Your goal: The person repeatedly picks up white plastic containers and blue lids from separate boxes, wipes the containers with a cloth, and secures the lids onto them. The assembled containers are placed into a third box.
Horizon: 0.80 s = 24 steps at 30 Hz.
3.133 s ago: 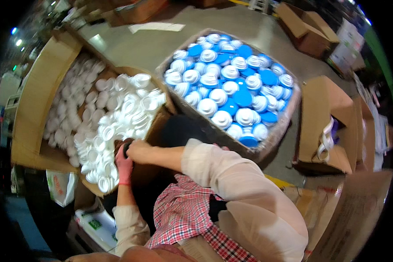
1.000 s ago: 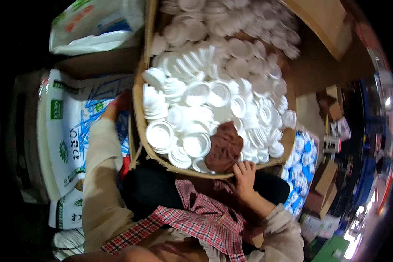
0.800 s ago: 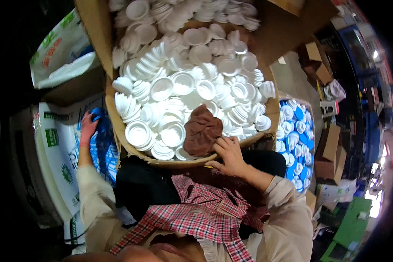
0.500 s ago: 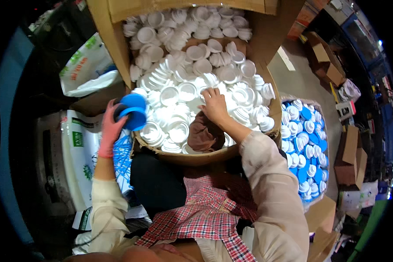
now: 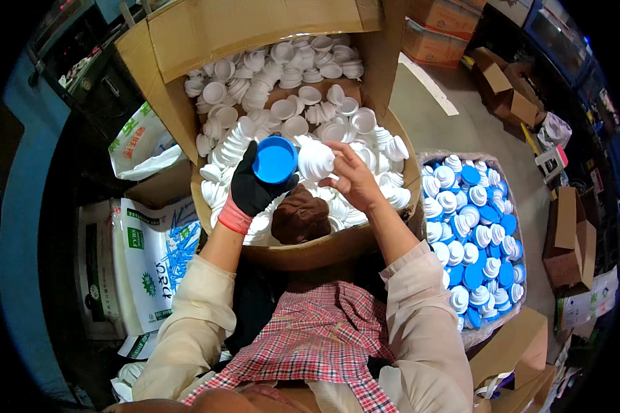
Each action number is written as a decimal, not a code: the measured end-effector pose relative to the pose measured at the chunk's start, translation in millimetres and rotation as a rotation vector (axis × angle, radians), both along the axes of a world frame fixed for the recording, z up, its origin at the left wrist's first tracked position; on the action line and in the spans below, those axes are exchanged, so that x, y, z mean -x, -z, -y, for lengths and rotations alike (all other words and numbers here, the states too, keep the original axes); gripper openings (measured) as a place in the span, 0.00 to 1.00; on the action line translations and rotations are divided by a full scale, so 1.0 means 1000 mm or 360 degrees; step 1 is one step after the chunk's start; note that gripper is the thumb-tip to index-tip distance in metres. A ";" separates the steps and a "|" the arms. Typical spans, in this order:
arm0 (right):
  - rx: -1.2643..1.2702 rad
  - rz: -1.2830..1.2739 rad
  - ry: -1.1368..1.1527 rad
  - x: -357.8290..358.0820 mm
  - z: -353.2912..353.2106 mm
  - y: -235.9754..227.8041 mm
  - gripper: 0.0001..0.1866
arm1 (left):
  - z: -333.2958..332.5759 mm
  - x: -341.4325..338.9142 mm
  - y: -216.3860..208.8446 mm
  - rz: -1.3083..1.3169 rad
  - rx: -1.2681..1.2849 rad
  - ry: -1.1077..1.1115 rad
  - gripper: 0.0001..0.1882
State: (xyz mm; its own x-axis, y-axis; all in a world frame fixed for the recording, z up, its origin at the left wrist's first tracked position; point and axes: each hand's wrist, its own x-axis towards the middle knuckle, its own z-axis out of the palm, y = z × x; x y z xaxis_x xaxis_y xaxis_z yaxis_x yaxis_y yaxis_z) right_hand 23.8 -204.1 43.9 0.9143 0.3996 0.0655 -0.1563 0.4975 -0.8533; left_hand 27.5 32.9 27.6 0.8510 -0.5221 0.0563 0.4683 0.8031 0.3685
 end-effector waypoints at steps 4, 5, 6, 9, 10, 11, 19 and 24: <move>0.0622 0.0251 0.0158 0.009 0.006 -0.005 0.37 | 0.023 0.003 -0.005 -0.0207 0.0291 0.0157 0.36; 0.0545 0.0206 0.0147 0.008 0.009 -0.007 0.36 | 0.027 0.003 -0.007 -0.0260 0.0333 0.0161 0.36; 0.0560 0.0244 0.0246 0.008 0.015 -0.008 0.36 | 0.028 0.002 -0.008 -0.0094 0.0231 0.0206 0.35; 0.0601 0.0448 0.0450 0.015 0.035 -0.023 0.36 | 0.031 0.003 -0.007 0.0002 0.0176 0.0169 0.35; 0.0642 0.0605 0.0461 0.018 0.037 -0.024 0.36 | 0.032 0.005 -0.007 -0.0021 0.0092 0.0130 0.33; 0.0675 0.0766 0.0476 0.021 0.038 -0.024 0.36 | 0.034 0.006 -0.007 -0.0008 0.0029 0.0119 0.33; 0.1067 0.1210 0.0383 0.033 0.021 -0.024 0.34 | 0.045 0.007 0.012 0.0312 -0.0760 -0.0001 0.27; 0.0684 0.0919 0.0448 0.026 0.032 -0.026 0.34 | 0.039 0.006 0.005 0.0312 -0.0425 0.0076 0.29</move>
State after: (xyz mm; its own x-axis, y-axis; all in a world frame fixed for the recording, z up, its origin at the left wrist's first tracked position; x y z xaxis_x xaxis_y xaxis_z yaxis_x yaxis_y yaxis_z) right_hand -2.2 -236.0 69.8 0.8533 0.2553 0.4547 0.4556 0.0592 -0.8882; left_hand 21.8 -6.5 22.4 0.8119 -0.5794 0.0723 0.4025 0.6450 0.6496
